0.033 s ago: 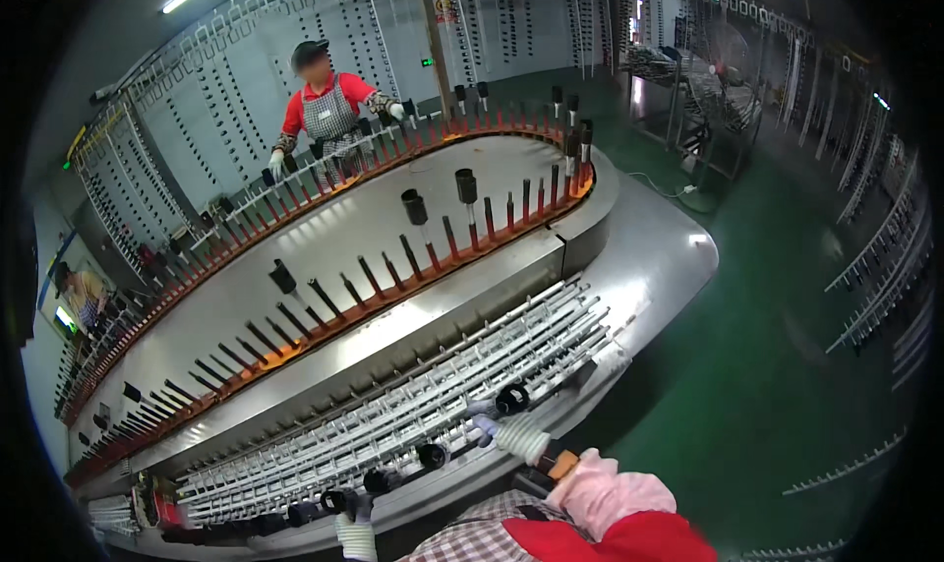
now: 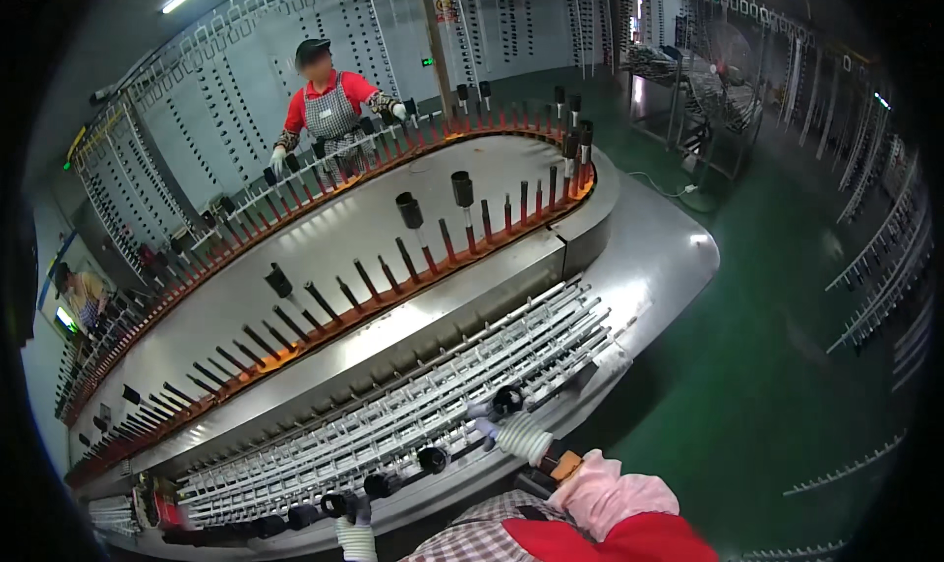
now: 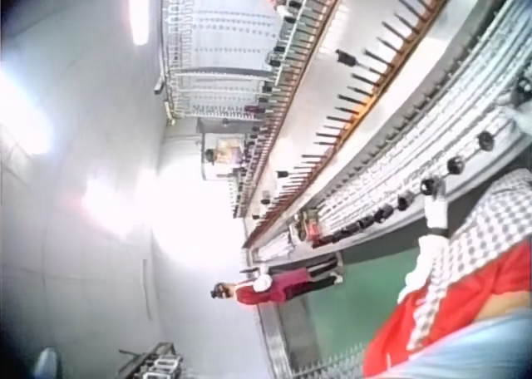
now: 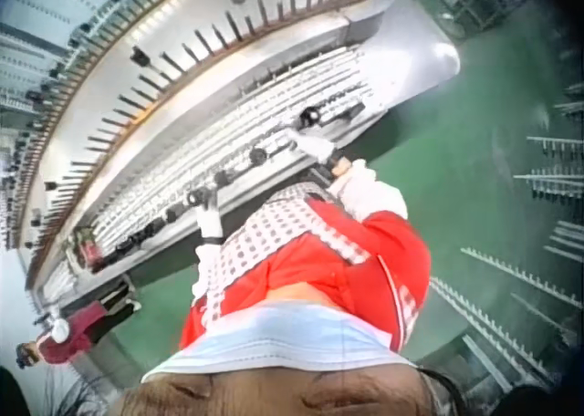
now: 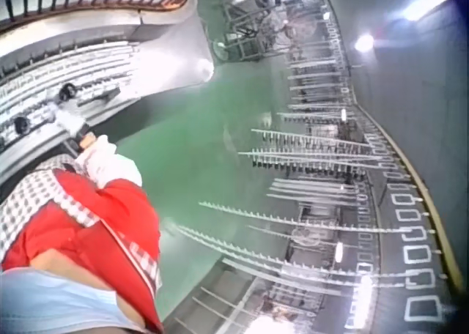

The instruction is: Placing black cylindrical rollers onto a rotating industrial conveyor rack.

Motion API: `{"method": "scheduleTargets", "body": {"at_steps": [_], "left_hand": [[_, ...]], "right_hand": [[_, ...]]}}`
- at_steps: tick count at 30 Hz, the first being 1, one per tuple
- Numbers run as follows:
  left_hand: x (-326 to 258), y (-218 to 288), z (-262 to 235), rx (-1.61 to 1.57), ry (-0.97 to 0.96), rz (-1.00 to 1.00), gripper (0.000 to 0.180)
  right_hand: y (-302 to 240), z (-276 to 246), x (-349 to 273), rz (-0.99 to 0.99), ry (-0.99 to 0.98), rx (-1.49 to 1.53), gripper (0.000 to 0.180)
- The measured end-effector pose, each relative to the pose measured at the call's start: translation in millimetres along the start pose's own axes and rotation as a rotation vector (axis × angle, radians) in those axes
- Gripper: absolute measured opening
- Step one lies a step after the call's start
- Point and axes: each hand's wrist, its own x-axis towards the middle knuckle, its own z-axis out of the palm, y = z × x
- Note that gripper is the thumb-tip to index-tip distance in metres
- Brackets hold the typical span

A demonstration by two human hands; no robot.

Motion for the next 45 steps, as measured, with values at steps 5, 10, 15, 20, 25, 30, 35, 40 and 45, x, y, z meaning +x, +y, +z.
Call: {"method": "scheduleTargets", "body": {"at_steps": [5, 10, 15, 20, 25, 30, 35, 40, 45], "left_hand": [[-43.8, 156.0, 93.1, 0.649, 0.029, -0.064, 0.025], [-19.6, 137.6, 116.6, 0.346, -0.015, -0.036, 0.025], [-17.2, 169.8, 108.8, 0.965, -0.249, -0.026, 0.038], [11.5, 339.1, 121.9, 0.351, -0.776, -0.404, 0.027], [154.5, 328.5, 233.0, 0.323, -0.523, 0.021, 0.032], [347.0, 155.9, 327.1, -0.228, -0.173, -0.028, 0.035], [384.0, 166.7, 379.1, -0.127, 0.119, 0.03, 0.021], [344.7, 260.7, 348.2, -0.077, 0.137, 0.314, 0.031], [219.2, 311.6, 336.2, -0.055, -0.06, 0.341, 0.035]], "right_hand": [[39.6, -31.9, 17.9, -0.031, -0.018, 0.206, 0.024], [21.6, -43.4, 26.2, -0.015, -0.036, -0.259, 0.023], [44.2, -66.2, 48.7, -0.112, -0.097, -0.735, 0.02], [39.9, -124.2, 44.1, -0.161, -0.352, -0.575, 0.048], [-10.6, -193.5, 90.1, -0.012, -0.503, -0.355, 0.03], [-44.2, -260.5, 199.3, -0.325, 0.087, -0.267, 0.029], [-46.0, -352.5, 294.2, -0.338, 0.383, -0.286, 0.041], [-34.2, -389.1, 366.5, -0.513, 0.598, -0.502, 0.05], [-73.1, -344.1, 416.6, -0.272, 0.502, -0.363, 0.046]]}}
